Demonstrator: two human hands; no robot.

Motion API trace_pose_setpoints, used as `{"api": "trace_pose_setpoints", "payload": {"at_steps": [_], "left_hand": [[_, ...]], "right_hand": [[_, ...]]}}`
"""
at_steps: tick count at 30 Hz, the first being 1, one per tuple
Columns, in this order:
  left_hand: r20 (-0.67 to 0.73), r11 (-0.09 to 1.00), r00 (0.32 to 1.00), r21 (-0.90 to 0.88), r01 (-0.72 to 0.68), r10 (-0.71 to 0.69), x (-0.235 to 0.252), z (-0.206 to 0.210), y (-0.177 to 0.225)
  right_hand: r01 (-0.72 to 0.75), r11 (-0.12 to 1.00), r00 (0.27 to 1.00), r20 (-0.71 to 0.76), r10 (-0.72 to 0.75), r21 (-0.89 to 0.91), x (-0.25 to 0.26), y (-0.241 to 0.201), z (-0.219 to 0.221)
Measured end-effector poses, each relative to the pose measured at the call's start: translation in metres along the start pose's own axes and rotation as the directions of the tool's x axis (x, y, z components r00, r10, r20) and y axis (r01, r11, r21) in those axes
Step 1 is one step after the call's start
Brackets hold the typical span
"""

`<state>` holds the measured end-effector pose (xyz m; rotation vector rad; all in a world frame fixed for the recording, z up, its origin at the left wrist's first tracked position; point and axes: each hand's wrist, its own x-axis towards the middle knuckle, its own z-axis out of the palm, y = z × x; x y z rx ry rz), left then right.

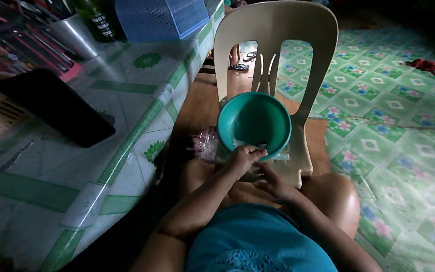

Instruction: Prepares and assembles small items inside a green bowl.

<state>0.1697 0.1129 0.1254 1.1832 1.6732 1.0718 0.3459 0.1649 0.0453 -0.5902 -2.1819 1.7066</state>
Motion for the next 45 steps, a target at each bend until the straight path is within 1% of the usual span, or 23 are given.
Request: {"api": "trace_pose_setpoints", "payload": {"at_steps": [2,4,6,8,10,12,15,16,18,20,22,24,28,30,34,37,41,45], "left_hand": [[0.016,0.999,1.0,0.033,-0.015,0.014,-0.004,0.009,-0.008],[0.039,1.0,0.999,0.01,0.003,-0.003,-0.005,0.017,-0.016],[0.058,0.997,0.996,-0.047,0.066,-0.063,-0.008,0.023,-0.017],[0.045,0.99,0.994,-0.093,0.108,-0.104,-0.01,0.026,-0.019],[0.029,0.987,0.993,-0.11,0.117,-0.114,-0.012,0.026,-0.022],[0.036,0.994,0.996,-0.074,0.083,-0.08,-0.012,0.025,-0.025],[0.055,1.0,0.998,0.0,-0.003,0.003,-0.012,0.027,-0.032],[0.062,1.0,0.998,-0.016,-0.003,0.004,-0.012,0.028,-0.033],[0.061,0.994,0.997,-0.095,0.043,-0.038,-0.012,0.03,-0.033],[0.057,0.978,0.994,-0.186,0.099,-0.09,-0.012,0.03,-0.032],[0.051,0.96,0.993,-0.256,0.115,-0.106,-0.011,0.029,-0.035],[0.022,0.963,0.995,-0.25,0.099,-0.097,-0.011,0.028,-0.039],[-0.106,0.991,0.994,-0.133,0.009,-0.024,-0.013,0.029,-0.047],[-0.159,0.995,0.987,-0.098,-0.021,0.005,-0.012,0.03,-0.051],[-0.194,0.989,0.981,-0.144,-0.031,0.003,-0.014,0.035,-0.055],[-0.235,0.979,0.972,-0.201,-0.035,-0.013,-0.015,0.044,-0.056],[-0.288,0.976,0.957,-0.217,-0.028,-0.036,-0.014,0.048,-0.056],[-0.301,0.973,0.953,-0.225,-0.043,-0.027,-0.014,0.048,-0.059]], "right_hand": [[0.046,0.998,0.997,-0.056,-0.048,-0.031,0.0,-0.002,-0.003],[0.105,0.993,0.988,-0.108,-0.11,-0.051,0.002,0.001,-0.001],[0.126,0.992,0.981,-0.152,-0.121,0.021,0.003,0.005,0.007],[0.132,0.985,0.986,-0.116,-0.119,0.115,0.001,0.008,0.007],[0.151,0.975,0.988,-0.066,-0.142,0.163,0.002,0.013,0.004],[0.132,0.973,0.991,-0.03,-0.128,0.189,0.002,0.018,0.002],[0.045,0.971,0.999,0.006,-0.047,0.236,-0.001,0.013,0.001],[0.044,0.964,0.999,-0.032,-0.037,0.264,-0.001,0.013,0.002],[0.066,0.961,0.992,-0.125,-0.033,0.269,-0.001,0.013,0.005],[0.095,0.947,0.989,-0.138,-0.054,0.307,-0.002,0.012,0.004],[0.067,0.938,0.99,-0.138,-0.02,0.34,-0.002,0.011,0.003],[0.035,0.942,0.991,-0.137,0.011,0.332,-0.001,0.014,0.002],[0.09,0.951,0.995,-0.071,-0.072,0.296,0.001,0.023,0.0],[0.096,0.956,0.994,-0.07,-0.08,0.278,0.002,0.024,0.001],[0.089,0.958,0.995,-0.065,-0.073,0.272,0.003,0.024,0.004],[0.051,0.96,0.997,-0.066,-0.034,0.275,0.004,0.023,0.006],[0.042,0.986,0.997,-0.063,-0.032,0.162,0.003,0.019,0.007],[0.019,0.986,0.998,-0.055,-0.009,0.168,0.003,0.017,0.008]]}}
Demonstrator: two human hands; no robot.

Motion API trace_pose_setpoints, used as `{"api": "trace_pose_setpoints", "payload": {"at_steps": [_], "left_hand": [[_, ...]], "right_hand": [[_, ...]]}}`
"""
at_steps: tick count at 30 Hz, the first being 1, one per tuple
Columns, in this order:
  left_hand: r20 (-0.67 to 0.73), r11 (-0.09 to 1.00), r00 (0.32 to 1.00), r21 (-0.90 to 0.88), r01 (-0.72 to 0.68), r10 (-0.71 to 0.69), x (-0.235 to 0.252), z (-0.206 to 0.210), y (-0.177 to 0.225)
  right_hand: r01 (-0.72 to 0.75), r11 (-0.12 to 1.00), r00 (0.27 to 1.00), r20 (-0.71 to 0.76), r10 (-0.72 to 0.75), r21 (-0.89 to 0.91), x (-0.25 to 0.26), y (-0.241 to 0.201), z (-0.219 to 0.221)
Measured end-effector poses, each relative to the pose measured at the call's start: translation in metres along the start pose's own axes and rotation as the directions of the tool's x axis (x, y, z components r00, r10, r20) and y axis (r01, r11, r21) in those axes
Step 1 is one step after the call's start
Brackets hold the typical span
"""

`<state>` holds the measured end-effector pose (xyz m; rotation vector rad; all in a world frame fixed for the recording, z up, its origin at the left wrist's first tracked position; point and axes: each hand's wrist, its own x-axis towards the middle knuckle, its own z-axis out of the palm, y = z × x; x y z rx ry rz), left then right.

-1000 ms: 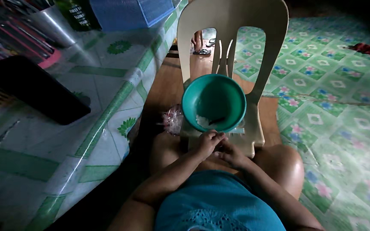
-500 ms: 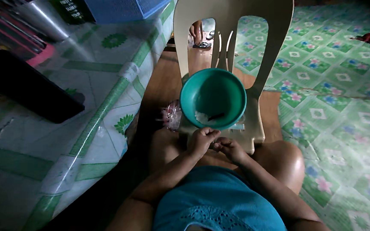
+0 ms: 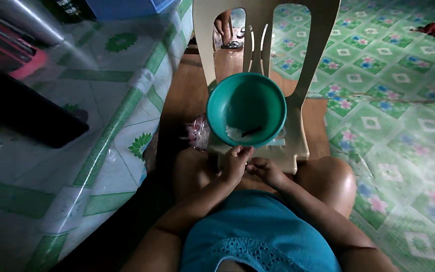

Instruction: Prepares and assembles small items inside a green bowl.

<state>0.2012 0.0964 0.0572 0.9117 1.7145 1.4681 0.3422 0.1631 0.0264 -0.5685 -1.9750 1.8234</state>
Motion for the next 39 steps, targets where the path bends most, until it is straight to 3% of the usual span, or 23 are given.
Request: {"api": "trace_pose_setpoints", "payload": {"at_steps": [5,11,17,21,27,32,39], "left_hand": [[0.002,0.997,0.998,-0.041,0.058,-0.058,-0.002,0.001,0.004],[-0.049,0.998,0.997,0.043,-0.05,0.052,0.001,-0.006,-0.009],[-0.038,0.992,0.993,-0.045,0.114,-0.116,0.0,-0.007,-0.004],[-0.016,0.99,0.992,-0.064,0.125,-0.126,0.003,-0.005,-0.001],[0.164,0.99,0.981,-0.076,0.12,-0.107,0.003,-0.012,0.001],[0.132,0.997,0.99,-0.058,0.058,-0.05,0.0,-0.011,0.0],[0.074,0.963,0.978,-0.172,0.205,-0.195,-0.002,-0.005,0.003]], "right_hand": [[0.026,0.999,1.0,-0.001,-0.026,-0.034,0.001,0.002,0.005],[0.045,0.981,0.999,0.015,-0.043,-0.19,0.001,0.004,0.011],[-0.034,0.995,0.996,0.076,0.041,-0.09,0.0,-0.001,0.012],[-0.092,0.996,0.995,0.049,0.091,0.01,-0.001,-0.001,0.011],[-0.111,0.971,0.993,-0.019,0.117,0.21,-0.001,-0.001,0.005],[-0.08,0.981,0.997,0.024,0.077,0.179,0.0,0.002,0.005],[-0.111,0.991,0.994,0.022,0.11,0.068,-0.001,-0.004,0.005]]}}
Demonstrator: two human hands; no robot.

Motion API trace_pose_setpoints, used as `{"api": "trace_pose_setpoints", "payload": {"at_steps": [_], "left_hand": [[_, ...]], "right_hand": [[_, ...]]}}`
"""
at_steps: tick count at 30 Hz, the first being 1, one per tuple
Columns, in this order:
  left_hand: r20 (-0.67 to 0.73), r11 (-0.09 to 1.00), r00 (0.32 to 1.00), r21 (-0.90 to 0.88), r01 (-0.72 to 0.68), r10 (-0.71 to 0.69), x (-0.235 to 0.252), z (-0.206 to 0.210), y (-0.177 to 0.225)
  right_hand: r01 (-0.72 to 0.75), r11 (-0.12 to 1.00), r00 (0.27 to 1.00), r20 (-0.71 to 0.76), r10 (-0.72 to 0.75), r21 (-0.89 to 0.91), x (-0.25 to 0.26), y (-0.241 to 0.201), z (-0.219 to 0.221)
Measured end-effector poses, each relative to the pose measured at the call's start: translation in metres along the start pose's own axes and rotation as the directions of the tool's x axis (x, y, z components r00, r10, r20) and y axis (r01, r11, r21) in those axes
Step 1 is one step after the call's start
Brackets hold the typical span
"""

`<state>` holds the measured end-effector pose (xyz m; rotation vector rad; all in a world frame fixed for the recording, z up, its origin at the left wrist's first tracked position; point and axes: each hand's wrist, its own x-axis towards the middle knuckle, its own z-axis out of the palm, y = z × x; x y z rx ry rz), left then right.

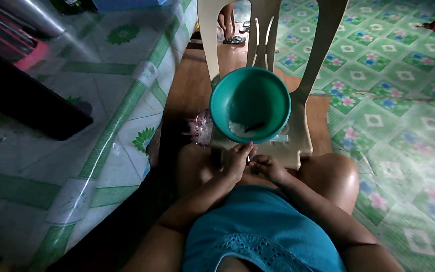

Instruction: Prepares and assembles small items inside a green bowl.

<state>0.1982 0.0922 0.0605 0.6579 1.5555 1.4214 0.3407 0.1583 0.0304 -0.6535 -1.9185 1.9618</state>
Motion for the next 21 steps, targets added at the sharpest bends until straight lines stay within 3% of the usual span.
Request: {"api": "trace_pose_setpoints", "payload": {"at_steps": [7,11,14,17,21], "left_hand": [[-0.056,1.0,0.998,-0.001,0.012,-0.012,0.0013,0.0001,-0.0011],[0.114,0.997,0.993,-0.058,0.045,-0.038,0.004,-0.0051,0.0017],[0.168,0.999,0.985,0.035,0.025,-0.03,0.0027,-0.0074,0.0042],[0.124,0.994,0.992,0.106,0.013,-0.026,0.0017,-0.0067,0.0045],[0.094,0.997,0.994,0.057,0.047,-0.052,0.0003,-0.0056,0.0051]], "right_hand": [[-0.018,0.999,1.0,0.012,0.018,-0.041,0.0006,-0.0007,0.0033],[-0.026,0.984,0.995,-0.094,0.043,0.179,-0.0003,-0.0008,0.0017],[0.0,0.962,0.992,-0.124,0.035,0.273,0.0008,0.0002,-0.0035],[0.028,0.976,0.996,-0.093,-0.008,0.215,0.001,0.0017,-0.0032],[0.005,0.99,0.997,-0.077,0.006,0.139,0.0014,0.0027,-0.002]]}}
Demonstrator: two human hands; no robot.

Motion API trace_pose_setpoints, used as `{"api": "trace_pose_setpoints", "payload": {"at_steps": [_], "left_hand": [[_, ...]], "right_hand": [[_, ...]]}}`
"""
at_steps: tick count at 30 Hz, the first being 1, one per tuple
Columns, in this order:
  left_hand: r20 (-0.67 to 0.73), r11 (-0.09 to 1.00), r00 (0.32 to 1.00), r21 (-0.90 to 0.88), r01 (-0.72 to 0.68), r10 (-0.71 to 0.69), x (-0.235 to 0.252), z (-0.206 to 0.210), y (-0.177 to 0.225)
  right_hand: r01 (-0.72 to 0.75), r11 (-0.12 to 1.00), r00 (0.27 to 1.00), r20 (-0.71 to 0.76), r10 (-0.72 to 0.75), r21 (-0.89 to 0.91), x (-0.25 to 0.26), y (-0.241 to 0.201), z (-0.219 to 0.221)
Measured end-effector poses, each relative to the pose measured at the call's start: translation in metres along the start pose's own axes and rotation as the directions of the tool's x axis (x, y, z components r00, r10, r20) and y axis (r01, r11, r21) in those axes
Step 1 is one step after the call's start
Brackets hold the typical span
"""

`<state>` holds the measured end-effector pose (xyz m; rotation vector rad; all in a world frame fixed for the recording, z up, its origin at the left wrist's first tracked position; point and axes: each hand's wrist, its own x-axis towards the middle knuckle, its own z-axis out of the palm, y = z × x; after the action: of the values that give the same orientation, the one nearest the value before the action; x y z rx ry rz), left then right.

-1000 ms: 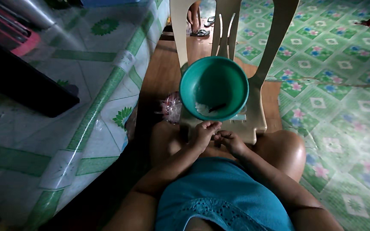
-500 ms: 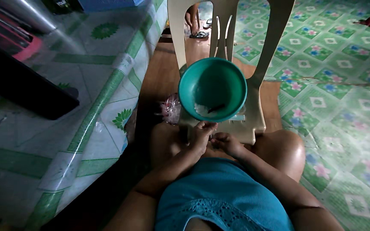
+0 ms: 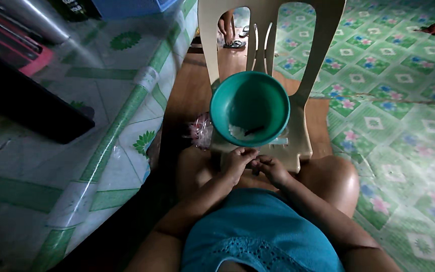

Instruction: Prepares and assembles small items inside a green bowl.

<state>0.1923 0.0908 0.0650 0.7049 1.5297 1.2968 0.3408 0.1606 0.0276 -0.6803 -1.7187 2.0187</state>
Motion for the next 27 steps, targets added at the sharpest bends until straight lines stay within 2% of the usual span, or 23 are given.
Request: {"api": "trace_pose_setpoints", "payload": {"at_steps": [5,8,11,13,15,17,19,21,24,27], "left_hand": [[0.022,0.996,1.0,-0.087,0.001,0.001,-0.003,0.001,0.0],[0.089,0.999,0.996,-0.03,-0.026,0.029,-0.004,-0.001,0.003],[0.079,1.0,0.997,-0.016,-0.02,0.021,-0.005,-0.001,0.004],[0.06,0.999,0.998,-0.044,0.006,-0.003,-0.006,-0.001,0.004],[0.041,0.999,0.999,-0.046,0.028,-0.026,-0.006,0.0,0.005],[0.027,0.999,0.999,-0.036,0.027,-0.026,-0.005,-0.001,0.006],[0.023,0.999,0.999,-0.031,0.033,-0.032,-0.006,-0.002,0.007],[0.019,0.998,0.999,-0.04,0.043,-0.042,-0.007,0.0,0.008],[0.038,0.994,0.997,-0.072,0.077,-0.074,-0.007,0.003,0.007],[0.069,0.992,0.994,-0.084,0.09,-0.085,-0.007,0.004,0.006]], "right_hand": [[0.008,1.0,1.0,-0.02,-0.008,0.0,-0.001,-0.001,0.002],[-0.004,0.999,0.999,-0.04,0.005,0.037,-0.002,-0.001,0.0],[0.019,1.0,1.0,-0.001,-0.019,0.014,-0.001,0.0,-0.001],[0.011,0.998,0.999,0.047,-0.008,-0.061,-0.002,-0.005,-0.004],[0.03,0.976,0.998,0.064,-0.017,-0.215,-0.004,-0.013,-0.012],[0.131,0.91,0.987,-0.037,-0.158,-0.393,-0.009,-0.022,-0.021],[0.291,0.795,0.903,-0.123,-0.412,-0.532,-0.011,-0.024,-0.03],[0.405,0.678,0.808,-0.107,-0.58,-0.614,-0.014,-0.03,-0.036],[0.459,0.539,0.753,-0.013,-0.658,-0.707,-0.017,-0.038,-0.037],[0.461,0.439,0.739,0.06,-0.672,-0.771,-0.016,-0.042,-0.033]]}}
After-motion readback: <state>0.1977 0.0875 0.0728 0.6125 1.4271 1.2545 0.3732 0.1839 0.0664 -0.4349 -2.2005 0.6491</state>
